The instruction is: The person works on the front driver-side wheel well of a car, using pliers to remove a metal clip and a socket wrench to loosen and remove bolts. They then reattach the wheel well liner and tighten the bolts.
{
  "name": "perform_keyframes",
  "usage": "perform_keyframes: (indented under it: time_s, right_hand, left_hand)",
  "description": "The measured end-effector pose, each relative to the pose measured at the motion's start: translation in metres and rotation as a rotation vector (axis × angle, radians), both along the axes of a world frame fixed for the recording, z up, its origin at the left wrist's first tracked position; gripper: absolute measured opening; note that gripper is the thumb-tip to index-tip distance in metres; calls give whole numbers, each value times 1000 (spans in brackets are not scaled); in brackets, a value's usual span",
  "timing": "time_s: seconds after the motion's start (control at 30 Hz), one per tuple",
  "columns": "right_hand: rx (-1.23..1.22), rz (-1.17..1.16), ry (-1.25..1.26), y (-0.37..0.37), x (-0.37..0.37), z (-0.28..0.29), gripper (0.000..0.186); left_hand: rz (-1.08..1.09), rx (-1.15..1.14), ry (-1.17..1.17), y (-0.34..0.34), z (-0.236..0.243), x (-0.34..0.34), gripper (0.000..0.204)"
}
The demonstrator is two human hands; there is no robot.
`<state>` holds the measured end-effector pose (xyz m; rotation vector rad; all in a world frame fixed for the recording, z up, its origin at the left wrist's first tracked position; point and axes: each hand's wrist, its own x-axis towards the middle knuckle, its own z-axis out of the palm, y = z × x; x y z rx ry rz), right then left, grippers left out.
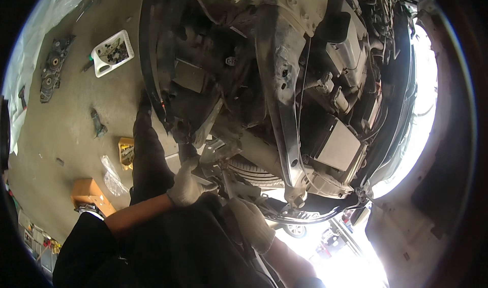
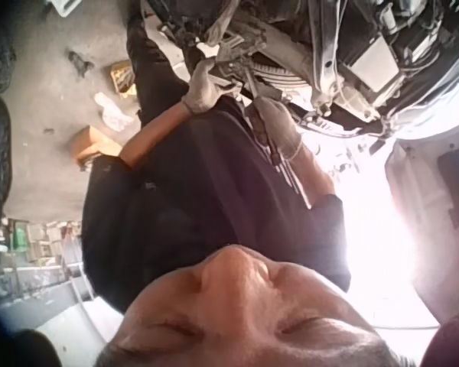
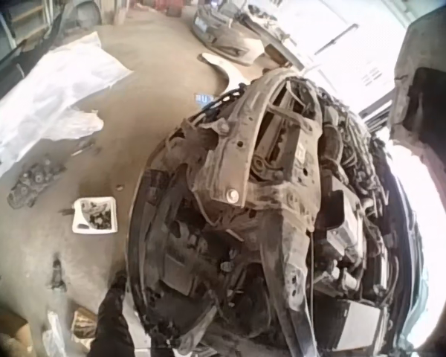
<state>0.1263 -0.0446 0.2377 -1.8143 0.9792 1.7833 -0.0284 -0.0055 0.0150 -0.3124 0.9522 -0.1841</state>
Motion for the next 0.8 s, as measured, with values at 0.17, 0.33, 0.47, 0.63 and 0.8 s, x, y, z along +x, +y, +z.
perform_keyframes:
  time_s: [0.17,0.33,0.47,0.63,0.8]
  right_hand:
    - [15,-106,-186,6,4,16,40]
    - [168,-2,-304,5,7,16,47]
    - [-199,29,49,16,-3,-3,37]
    - [-147,-163,-57,14,15,6,29]
    - [188,183,-322,2,20,17,45]
  left_hand:
    - [2,0,22,-3,10,-8,41]
    - [-60,29,36,4,19,1,51]
    - [-56,-69,-78,9,19,-10,48]
    - [-29,-66,-17,-3,10,-3,37]
    - [-82,-102,39,-1,14,-4,41]
